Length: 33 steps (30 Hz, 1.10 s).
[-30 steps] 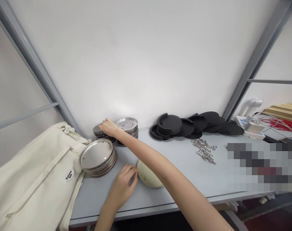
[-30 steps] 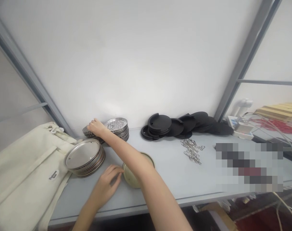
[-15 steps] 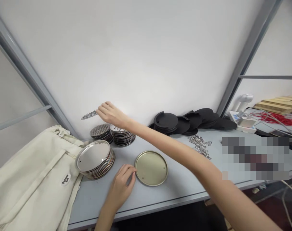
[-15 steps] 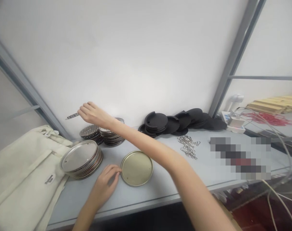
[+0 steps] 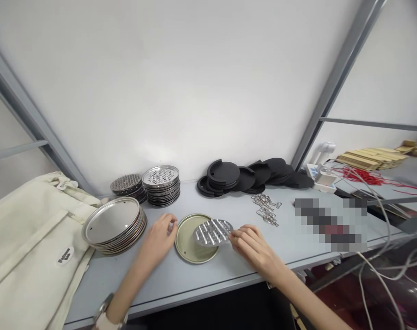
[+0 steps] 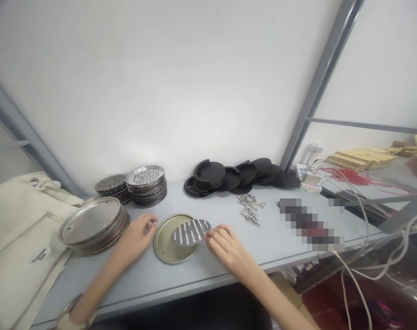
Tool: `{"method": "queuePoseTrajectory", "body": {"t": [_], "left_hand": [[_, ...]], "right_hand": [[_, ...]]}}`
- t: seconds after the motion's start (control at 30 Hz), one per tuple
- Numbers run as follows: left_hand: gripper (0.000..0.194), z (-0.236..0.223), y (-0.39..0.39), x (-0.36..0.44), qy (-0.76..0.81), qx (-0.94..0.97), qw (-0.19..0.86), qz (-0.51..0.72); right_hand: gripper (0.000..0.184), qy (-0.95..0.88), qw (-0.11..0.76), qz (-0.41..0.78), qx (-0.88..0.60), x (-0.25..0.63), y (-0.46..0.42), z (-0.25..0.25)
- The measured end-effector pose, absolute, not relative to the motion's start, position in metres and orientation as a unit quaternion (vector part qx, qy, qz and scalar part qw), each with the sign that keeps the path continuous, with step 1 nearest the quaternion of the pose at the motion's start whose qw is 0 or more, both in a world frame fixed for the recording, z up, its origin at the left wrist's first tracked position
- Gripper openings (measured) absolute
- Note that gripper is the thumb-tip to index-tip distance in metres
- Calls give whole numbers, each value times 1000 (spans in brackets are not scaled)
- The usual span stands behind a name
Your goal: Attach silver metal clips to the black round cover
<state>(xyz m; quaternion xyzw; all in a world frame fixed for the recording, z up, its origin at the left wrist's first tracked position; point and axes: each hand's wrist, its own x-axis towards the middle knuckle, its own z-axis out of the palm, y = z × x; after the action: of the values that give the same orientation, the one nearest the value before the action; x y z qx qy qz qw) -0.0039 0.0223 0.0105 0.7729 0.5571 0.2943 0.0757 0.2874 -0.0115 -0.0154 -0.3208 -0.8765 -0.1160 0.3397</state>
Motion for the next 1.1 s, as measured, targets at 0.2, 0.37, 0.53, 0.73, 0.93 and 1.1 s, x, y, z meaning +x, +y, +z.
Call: {"method": "queuePoseTrajectory", "body": {"t": [0.2,0.37,0.53,0.73,0.93,1.1], "left_hand": [[24,10,76,0,521,808,110,250],[27,7,71,-1,472,842,124,229],[20,6,64,-2,457,850,130,228],[19,6,66,-2,447,855,114,235],[18,8,62,1,428,863,105,249],[23,4,63,2,411,873,115,237]], "right_hand": [[31,-897,316,-88,-295,277,-15,-29],[31,-895,313,-35,-316,280,-16,-32],[29,-900,287,-35,-327,280,-15,-29],[23,-909,267,-66,-314,269,0,-19],[21,-896,300,-63,-321,265,14,-24],[17,-894,299,-32,-332,266,17,-26]]}}
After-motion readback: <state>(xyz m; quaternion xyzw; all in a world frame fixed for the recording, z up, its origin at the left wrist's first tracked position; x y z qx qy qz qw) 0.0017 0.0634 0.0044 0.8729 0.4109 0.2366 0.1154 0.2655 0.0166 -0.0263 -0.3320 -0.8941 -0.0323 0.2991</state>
